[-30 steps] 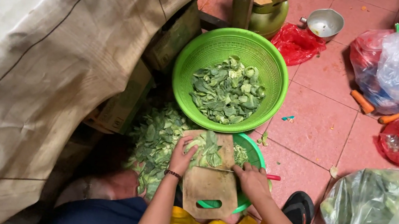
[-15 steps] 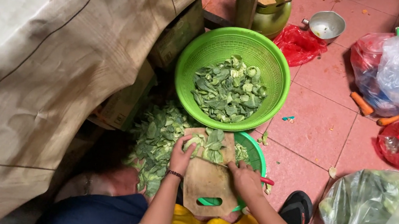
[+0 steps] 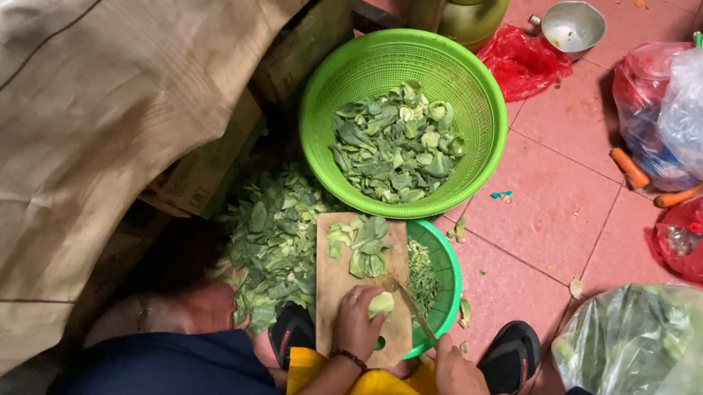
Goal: Chopping green leafy vegetables on a cutting board while sitting on the floor.
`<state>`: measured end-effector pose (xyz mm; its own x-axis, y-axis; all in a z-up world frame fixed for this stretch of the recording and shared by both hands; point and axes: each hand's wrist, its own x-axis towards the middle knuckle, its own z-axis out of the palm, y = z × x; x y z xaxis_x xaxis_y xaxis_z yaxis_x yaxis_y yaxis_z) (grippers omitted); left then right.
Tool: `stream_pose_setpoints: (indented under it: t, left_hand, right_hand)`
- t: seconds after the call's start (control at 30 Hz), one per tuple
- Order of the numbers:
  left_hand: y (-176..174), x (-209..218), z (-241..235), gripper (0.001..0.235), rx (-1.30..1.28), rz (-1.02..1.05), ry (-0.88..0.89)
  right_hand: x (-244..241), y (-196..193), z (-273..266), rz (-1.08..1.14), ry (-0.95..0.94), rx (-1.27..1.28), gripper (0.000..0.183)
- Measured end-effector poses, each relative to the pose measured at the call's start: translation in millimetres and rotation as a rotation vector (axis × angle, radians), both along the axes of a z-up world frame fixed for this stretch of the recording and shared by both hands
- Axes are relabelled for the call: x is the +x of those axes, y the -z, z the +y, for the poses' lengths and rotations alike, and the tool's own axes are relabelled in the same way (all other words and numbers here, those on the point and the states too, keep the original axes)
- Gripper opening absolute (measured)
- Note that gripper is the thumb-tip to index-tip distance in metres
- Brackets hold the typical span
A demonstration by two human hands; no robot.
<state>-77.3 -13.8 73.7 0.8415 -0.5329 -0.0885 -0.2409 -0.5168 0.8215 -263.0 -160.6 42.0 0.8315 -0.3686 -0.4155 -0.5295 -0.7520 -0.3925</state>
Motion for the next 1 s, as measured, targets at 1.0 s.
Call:
stream_pose_setpoints:
  t: [1.0]
  left_hand:
    - [21.1,-4.3,-4.5,0.034,0.193,-0.298,0.163]
  right_hand:
    - [31.1,3.1,25.1,0.018,0.02,0.047,0.033]
